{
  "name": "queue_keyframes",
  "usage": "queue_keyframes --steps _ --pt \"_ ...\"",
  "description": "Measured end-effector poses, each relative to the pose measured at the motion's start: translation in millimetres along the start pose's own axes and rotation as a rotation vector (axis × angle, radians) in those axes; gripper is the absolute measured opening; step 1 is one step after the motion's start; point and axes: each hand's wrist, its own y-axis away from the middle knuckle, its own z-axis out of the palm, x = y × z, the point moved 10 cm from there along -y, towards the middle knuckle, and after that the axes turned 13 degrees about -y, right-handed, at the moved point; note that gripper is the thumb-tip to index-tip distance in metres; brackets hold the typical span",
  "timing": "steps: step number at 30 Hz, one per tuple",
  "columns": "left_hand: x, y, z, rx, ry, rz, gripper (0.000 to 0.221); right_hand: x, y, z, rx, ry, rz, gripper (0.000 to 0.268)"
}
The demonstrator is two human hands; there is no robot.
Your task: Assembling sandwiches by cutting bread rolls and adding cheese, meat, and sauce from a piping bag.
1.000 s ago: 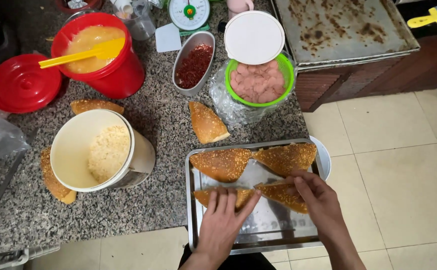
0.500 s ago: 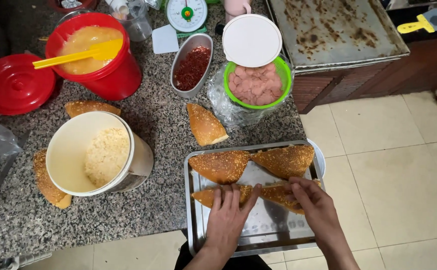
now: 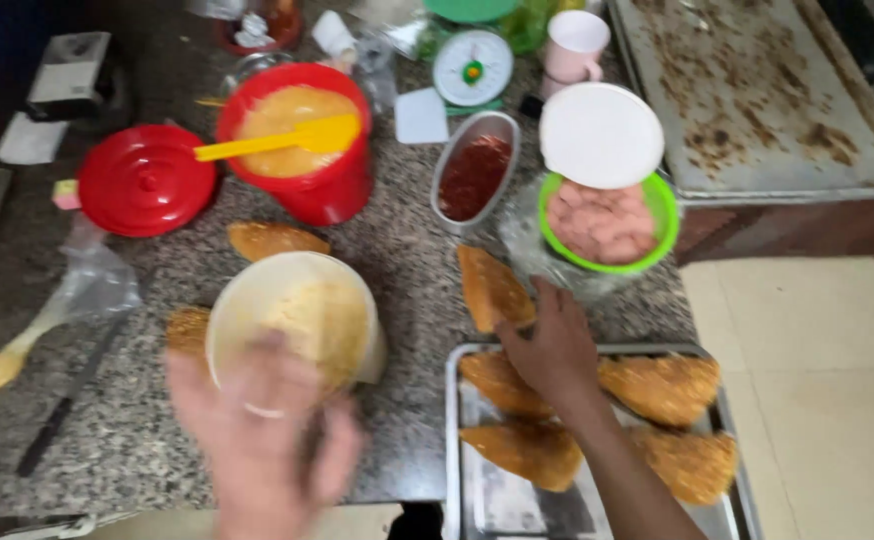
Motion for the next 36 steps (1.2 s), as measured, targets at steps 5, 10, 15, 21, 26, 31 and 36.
queue_keyframes --steps 5,10,15,21,26,31,36 --pt "-157 -31 9 -0.011 -0.017 -0.162 0.056 -19 -32 47 -0.05 0.343 0.079 0.108" --pt "-235 -22 143 -0.376 0.078 -0.109 0.066 -28 -33 63 -0.06 0.516 0.243 0.121" --pt "-206 20 269 -0.816 -0.005 0.279 0.121 -42 -31 61 -0.008 0.557 0.402 0.129" --pt "-201 56 337 -0.663 -0.185 0.593 0.132 -40 -32 65 0.034 0.57 0.408 0.131" --pt "-192 53 332 -0.725 -0.212 0.594 0.135 -37 -34 67 0.009 0.646 0.438 0.132" --pt "-189 48 328 -0.79 -0.341 0.645 0.143 -43 -34 69 0.037 0.642 0.376 0.131" --pt "-188 46 314 -0.599 -0.448 0.649 0.132 -54 -28 63 0.066 0.594 0.322 0.129"
